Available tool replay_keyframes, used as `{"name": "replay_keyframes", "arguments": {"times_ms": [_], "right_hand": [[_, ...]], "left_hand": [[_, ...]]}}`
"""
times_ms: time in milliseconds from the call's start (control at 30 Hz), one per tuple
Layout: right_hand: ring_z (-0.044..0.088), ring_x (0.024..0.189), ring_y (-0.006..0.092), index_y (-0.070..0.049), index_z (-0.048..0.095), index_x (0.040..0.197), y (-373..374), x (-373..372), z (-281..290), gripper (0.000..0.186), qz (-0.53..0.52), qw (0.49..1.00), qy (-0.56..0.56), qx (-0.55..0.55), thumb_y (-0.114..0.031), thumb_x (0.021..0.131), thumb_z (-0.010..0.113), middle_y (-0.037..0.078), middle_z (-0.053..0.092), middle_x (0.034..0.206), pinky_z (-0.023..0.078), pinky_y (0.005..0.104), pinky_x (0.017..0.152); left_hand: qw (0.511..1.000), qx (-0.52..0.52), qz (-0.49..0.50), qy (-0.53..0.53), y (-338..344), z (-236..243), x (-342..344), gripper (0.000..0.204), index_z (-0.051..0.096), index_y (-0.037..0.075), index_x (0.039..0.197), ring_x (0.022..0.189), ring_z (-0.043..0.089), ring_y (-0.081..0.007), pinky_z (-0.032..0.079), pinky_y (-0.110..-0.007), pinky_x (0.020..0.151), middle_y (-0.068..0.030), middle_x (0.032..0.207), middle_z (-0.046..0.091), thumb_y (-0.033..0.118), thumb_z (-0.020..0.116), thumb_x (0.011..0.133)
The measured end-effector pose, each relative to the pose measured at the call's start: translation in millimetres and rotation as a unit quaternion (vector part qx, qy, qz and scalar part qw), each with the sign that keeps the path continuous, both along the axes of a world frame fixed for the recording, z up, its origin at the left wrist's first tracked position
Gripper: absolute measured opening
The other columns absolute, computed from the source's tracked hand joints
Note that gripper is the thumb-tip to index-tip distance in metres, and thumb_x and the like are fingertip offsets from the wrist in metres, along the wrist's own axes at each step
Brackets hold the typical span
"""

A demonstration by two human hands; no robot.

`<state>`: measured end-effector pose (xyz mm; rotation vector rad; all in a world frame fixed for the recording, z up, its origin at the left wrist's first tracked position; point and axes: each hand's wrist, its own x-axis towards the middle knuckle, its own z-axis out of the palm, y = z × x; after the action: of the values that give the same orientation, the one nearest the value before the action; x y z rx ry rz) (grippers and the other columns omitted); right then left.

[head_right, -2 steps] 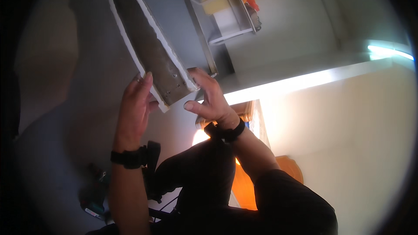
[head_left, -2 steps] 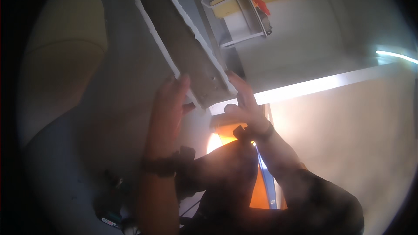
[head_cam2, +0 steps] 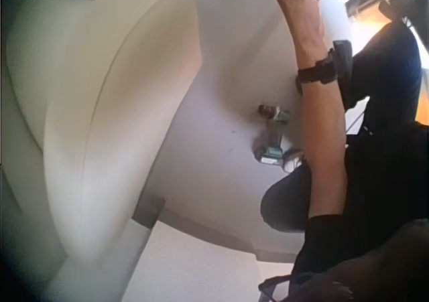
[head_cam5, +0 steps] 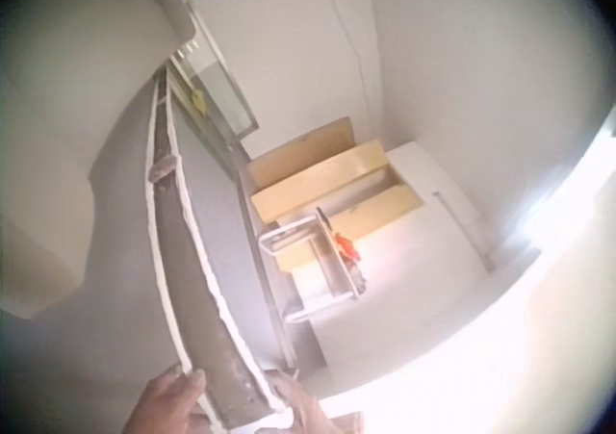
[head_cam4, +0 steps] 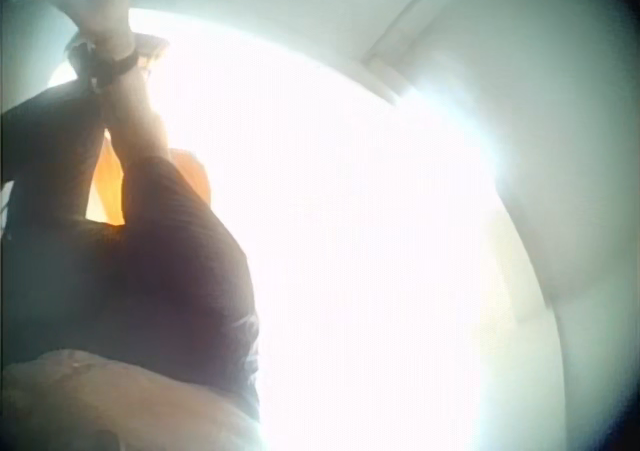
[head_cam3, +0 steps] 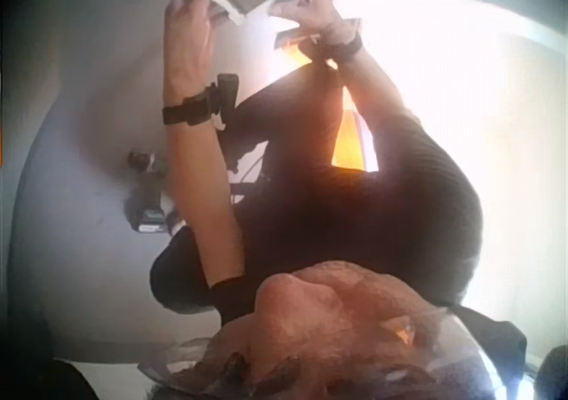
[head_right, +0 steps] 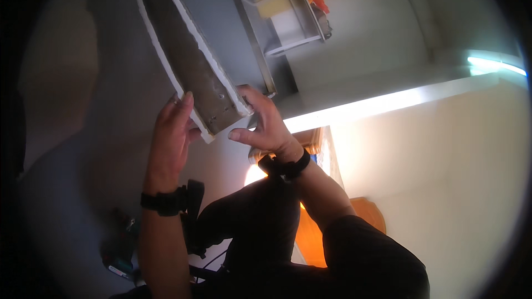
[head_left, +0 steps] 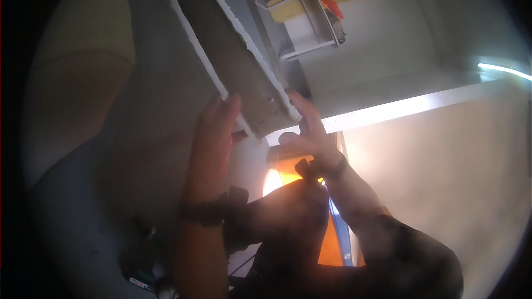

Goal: The person picks up a power drill and uses it to drive screws into a pre-drilled board, securing it to a wall or frame. They handle the drill, screws, and the board throughout the process.

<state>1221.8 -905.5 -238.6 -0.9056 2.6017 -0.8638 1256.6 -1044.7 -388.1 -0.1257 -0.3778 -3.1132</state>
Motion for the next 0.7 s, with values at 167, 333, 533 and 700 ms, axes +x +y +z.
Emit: {"name": "replay_keyframes", "arguments": {"times_ms": [167,333,533,700], "right_hand": [[0.055,0.115,0.0274,-0.001,0.032,0.146,-5,-30,11,0.094,0.038,0.996,0.028,0.082,-0.002,0.065,0.08,0.016,0.053,0.127,0.042,0.0334,0.099],[0.05,0.129,0.0343,-0.01,0.011,0.156,-23,-44,11,0.117,0.197,0.957,0.112,0.182,0.004,0.061,0.078,0.023,0.044,0.143,0.041,0.0352,0.105],[0.05,0.128,0.0392,-0.012,0.0,0.157,-30,-63,17,0.122,0.278,0.92,0.13,0.245,0.002,0.063,0.077,0.025,0.036,0.15,0.042,0.0346,0.105],[0.051,0.128,0.0379,-0.011,0.001,0.157,-26,-64,7,0.119,0.279,0.926,0.107,0.23,0.003,0.065,0.074,0.025,0.037,0.15,0.041,0.0332,0.104]], "left_hand": [[0.992,-0.106,-0.008,-0.066,8,5,-5,0.039,0.054,0.0,0.124,0.093,0.06,-0.0156,0.05,-0.029,0.075,-0.0076,0.106,0.062,0.031,0.055,0.099],[0.993,-0.027,0.074,-0.082,9,10,0,0.034,0.058,-0.002,0.118,0.077,0.056,-0.0104,0.046,-0.026,0.064,-0.0034,0.094,0.062,0.025,0.057,0.098],[0.995,-0.098,0.003,-0.036,8,1,-9,0.051,0.047,0.001,0.133,0.11,0.058,-0.0208,0.05,-0.035,0.084,-0.0142,0.119,0.06,0.035,0.057,0.098],[0.994,-0.101,0.019,-0.042,11,-4,-5,0.05,0.047,0.0,0.132,0.107,0.057,-0.0197,0.048,-0.034,0.086,-0.0134,0.118,0.06,0.035,0.056,0.098]]}}
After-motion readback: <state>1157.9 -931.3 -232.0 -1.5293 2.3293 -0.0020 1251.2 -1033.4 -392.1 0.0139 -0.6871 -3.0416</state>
